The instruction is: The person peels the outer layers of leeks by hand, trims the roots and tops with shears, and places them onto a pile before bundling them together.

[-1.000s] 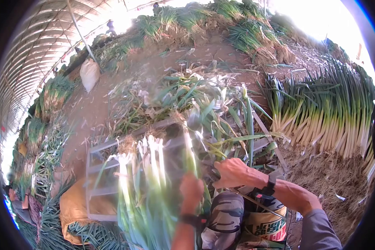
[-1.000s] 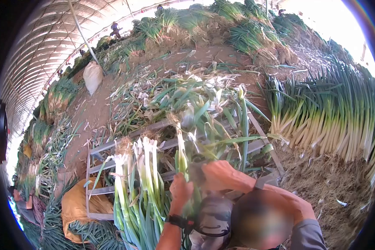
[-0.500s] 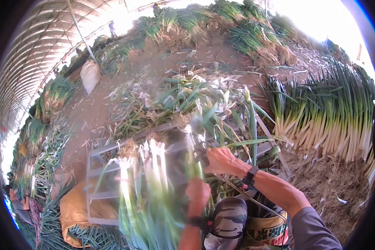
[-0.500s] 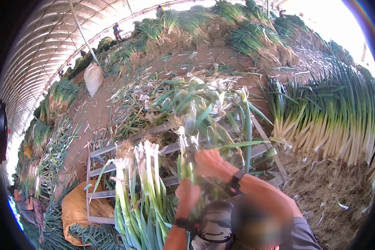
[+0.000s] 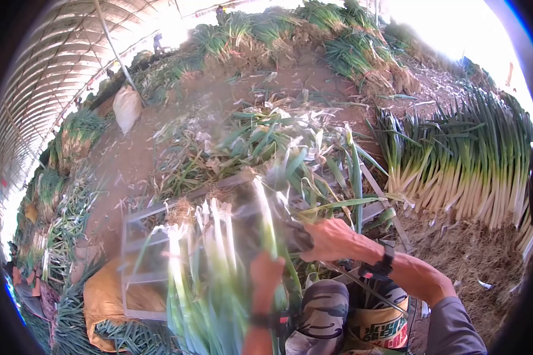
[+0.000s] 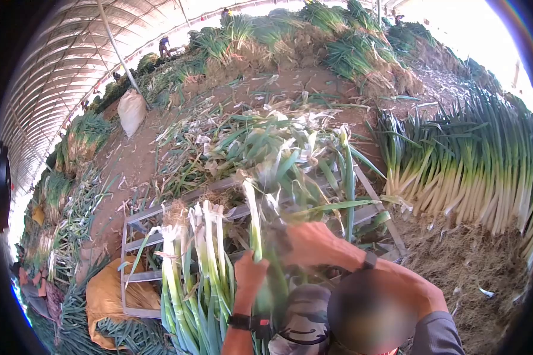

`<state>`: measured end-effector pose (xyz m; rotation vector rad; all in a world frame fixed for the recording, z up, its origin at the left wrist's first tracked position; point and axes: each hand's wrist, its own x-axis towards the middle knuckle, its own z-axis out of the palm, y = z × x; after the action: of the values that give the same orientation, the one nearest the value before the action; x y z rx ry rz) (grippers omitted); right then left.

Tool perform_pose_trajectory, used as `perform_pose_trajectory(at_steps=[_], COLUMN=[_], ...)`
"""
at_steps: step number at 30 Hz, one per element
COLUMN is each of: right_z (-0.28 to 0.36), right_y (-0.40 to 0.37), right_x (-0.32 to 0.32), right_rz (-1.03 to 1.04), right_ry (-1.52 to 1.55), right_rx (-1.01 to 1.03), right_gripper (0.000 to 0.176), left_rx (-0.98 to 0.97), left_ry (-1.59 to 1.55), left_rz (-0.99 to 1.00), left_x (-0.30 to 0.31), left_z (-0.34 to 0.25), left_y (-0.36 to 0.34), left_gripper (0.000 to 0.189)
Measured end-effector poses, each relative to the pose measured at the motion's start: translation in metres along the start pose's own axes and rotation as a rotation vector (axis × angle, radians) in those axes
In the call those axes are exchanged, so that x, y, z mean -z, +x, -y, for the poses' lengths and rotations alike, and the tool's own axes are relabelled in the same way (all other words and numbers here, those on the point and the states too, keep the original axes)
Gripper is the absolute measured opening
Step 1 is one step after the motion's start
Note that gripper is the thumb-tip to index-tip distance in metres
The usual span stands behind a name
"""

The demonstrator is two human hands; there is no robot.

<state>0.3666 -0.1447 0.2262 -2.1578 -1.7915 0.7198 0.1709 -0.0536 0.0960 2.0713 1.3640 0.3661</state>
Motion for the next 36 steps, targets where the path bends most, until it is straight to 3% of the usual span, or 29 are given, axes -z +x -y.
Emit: perform_pose_trajectory(at_steps=[4,7,10,11,14,18,21,23,27,31,36], right_z=[-0.001,-0.004,-0.008,-0.009,-0.008,0.001,0.007,0.007,0.011,0.009,0.014], right_y=[-0.039,-0.059,-0.063,-0.062,-0.056,-0.047,-0.046,-0.045,-0.046,-0.042,-0.041], right_x=[0.006,0.009,0.000,-0.003,-0.013,-0.018,-0.015,-0.014,-0.009,-0.016,-0.017], right_rz=[0.022,0.052,0.066,0.069,0.101,0.179,0.176,0.170,0.190,0.220,0.211], right_ry=[0.018,-0.010,-0.048,-0.066,-0.064,-0.102,-0.116,-0.096,-0.064,-0.105,-0.115], right_rx=[0.019,0.061,0.092,0.104,0.130,0.162,0.188,0.211,0.219,0.206,0.194], right_gripper=[0.056,0.056,0.057,0.057,0.056,0.051,0.047,0.046,0.046,0.046,0.046], left_rx=[-0.061,-0.017,-0.033,0.034,0.032,0.073,0.077,0.033,-0.005,0.082,0.012], left_ry=[-0.208,-0.245,-0.232,-0.392,-0.460,-0.567,-0.414,-0.312,-0.213,0.032,0.171], left_rz=[-0.112,-0.056,-0.108,-0.049,-0.031,0.070,0.175,0.090,0.080,0.131,0.081], left_x=[0.009,0.027,0.027,0.028,0.029,0.053,0.053,0.026,0.024,0.015,0.001], left_z=[-0.006,-0.011,0.018,0.027,0.043,0.017,0.031,0.060,0.046,0.041,0.032], left_y=[-0.007,-0.012,-0.004,-0.001,0.001,-0.010,0.001,0.013,0.003,0.001,-0.002], left_gripper=[0.035,0.033,0.030,0.030,0.032,0.034,0.039,0.043,0.055,0.067,0.059])
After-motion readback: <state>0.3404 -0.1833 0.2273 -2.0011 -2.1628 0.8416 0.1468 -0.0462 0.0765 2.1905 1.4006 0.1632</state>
